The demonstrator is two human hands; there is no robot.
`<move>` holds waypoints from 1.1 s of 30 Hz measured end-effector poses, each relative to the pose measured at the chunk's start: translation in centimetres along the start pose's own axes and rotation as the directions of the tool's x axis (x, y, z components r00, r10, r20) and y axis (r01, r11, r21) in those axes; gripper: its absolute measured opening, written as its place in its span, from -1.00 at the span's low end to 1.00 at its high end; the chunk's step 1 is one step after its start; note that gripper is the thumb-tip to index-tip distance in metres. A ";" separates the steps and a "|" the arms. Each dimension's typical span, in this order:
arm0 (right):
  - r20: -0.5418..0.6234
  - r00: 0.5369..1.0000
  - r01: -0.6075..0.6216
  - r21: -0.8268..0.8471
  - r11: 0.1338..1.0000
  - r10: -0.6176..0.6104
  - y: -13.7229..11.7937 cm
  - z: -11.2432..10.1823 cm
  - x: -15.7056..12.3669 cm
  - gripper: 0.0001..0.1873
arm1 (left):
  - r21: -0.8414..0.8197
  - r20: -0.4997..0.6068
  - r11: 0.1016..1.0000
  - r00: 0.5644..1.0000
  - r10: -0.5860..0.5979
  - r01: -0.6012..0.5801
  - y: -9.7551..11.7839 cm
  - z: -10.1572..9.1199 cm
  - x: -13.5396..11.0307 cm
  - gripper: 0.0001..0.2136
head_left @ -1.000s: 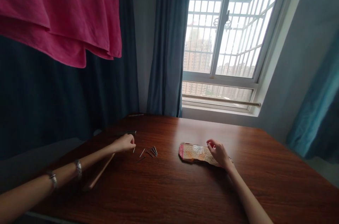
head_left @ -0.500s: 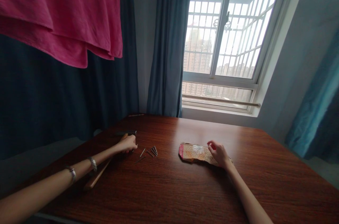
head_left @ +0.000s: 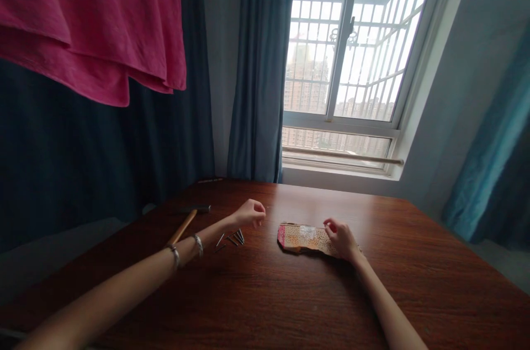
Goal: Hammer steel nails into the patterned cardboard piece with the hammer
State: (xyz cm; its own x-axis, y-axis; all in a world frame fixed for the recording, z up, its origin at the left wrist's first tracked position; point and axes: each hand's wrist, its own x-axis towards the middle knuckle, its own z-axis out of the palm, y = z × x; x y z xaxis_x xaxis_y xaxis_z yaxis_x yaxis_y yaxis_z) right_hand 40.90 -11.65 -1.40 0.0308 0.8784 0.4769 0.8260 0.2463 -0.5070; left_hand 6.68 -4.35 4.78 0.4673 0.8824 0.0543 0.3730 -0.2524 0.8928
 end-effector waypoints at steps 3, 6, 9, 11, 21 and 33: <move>-0.005 1.000 -0.018 -0.016 1.000 0.018 0.2 -0.1 0.0 -0.77 | -0.092 -0.128 0.985 0.982 0.135 -0.148 1.0 5.6 1.9 -0.86; -0.009 0.999 -0.035 -0.026 0.999 0.035 0.5 -0.3 -0.1 -0.77 | -0.081 -0.177 0.976 0.967 0.186 -0.202 0.6 9.9 3.9 -0.88; -0.009 0.999 -0.053 -0.028 0.998 0.053 0.8 -0.5 0.0 -0.77 | -0.060 -0.210 0.983 0.965 0.156 -0.172 -0.5 12.4 5.4 -0.86; -0.012 0.998 -0.066 -0.028 0.997 0.066 1.0 -0.5 0.0 -0.77 | -0.029 -0.247 0.983 0.954 0.171 -0.184 -1.0 13.2 6.0 -0.85; -0.037 0.995 -0.089 -0.030 0.996 0.088 1.2 -0.7 0.1 -0.76 | 0.032 -0.207 0.975 0.953 0.220 -0.219 -1.6 13.8 5.8 -0.81; -0.047 0.995 -0.087 -0.010 0.996 0.086 0.9 -1.0 0.0 -0.74 | 0.038 -0.198 0.977 0.956 0.215 -0.212 -2.8 14.1 6.3 -0.80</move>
State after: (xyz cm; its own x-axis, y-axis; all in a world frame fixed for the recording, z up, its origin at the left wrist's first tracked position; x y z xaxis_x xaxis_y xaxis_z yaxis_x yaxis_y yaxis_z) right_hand 42.27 -11.87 -1.15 0.1283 0.8760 0.4650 0.8255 0.1655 -0.5395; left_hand 19.89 -3.74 -3.66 0.3684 0.8682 0.3325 0.2960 -0.4486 0.8433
